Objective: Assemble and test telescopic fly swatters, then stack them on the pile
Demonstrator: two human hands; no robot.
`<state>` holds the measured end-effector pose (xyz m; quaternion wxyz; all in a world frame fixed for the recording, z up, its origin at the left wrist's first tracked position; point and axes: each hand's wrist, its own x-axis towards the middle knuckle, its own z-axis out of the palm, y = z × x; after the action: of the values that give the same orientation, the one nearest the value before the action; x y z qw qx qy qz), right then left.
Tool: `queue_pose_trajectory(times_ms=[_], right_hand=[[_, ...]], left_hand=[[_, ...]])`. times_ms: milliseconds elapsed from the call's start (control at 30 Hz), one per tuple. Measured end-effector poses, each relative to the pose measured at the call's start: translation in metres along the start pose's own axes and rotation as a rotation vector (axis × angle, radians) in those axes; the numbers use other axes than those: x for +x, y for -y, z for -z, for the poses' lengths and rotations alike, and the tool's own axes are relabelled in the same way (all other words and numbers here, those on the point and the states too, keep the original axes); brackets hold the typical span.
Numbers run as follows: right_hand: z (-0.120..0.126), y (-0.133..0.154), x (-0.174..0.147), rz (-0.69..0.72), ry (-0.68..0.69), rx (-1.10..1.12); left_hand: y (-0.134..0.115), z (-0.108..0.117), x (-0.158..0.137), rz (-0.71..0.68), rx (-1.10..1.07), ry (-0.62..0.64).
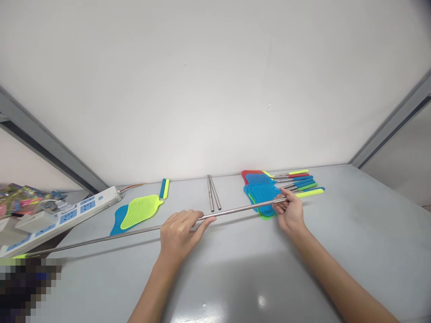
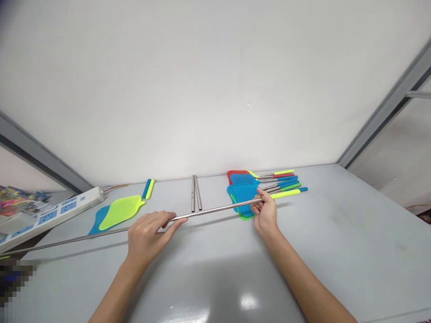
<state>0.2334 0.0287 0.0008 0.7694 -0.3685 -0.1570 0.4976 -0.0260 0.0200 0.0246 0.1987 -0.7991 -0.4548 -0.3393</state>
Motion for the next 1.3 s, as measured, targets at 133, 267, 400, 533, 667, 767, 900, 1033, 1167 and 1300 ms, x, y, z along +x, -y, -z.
queue_pose_trajectory(times_ms=[133,267,400,533,667,767,900,1033,1167,1300], right_hand=[[-0.001,0.002,0.0,0.002,-0.018,0.022],[-0.001,0.004,0.0,0.021,-0.019,0.01],[0.001,0.005,-0.001,0.085,-0.017,-0.02],[0.0,0.003,-0.006,0.076,0.028,-0.023],[-0.008,-0.008,-0.018,-0.043,0.102,-0.035],[-0.017,-0.024,-0.035,-0.161,0.161,-0.113],[-0.024,-0.041,-0.059,-0.445,0.458,-0.372],[-0.024,-0.041,-0.07,-0.583,0.616,-0.398],[-0.023,-0.035,-0.063,-0.56,0.521,-0.328],[-0.02,-0.028,-0.05,-0.496,0.384,-0.173]], left_hand=[[-0.004,0.0,0.0,0.033,-0.051,0.055],[-0.005,0.0,0.0,0.069,-0.098,0.096],[-0.002,0.0,0.0,0.096,-0.138,0.16],[-0.007,-0.003,-0.004,0.077,-0.193,0.199],[-0.018,-0.008,-0.009,0.068,-0.192,0.163],[-0.024,-0.011,-0.011,0.064,-0.208,0.178],[-0.031,-0.012,-0.013,0.024,-0.236,0.216],[-0.037,-0.011,-0.014,-0.018,-0.261,0.236],[-0.034,-0.009,-0.009,0.0,-0.273,0.251],[-0.023,-0.005,-0.005,0.056,-0.305,0.236]])
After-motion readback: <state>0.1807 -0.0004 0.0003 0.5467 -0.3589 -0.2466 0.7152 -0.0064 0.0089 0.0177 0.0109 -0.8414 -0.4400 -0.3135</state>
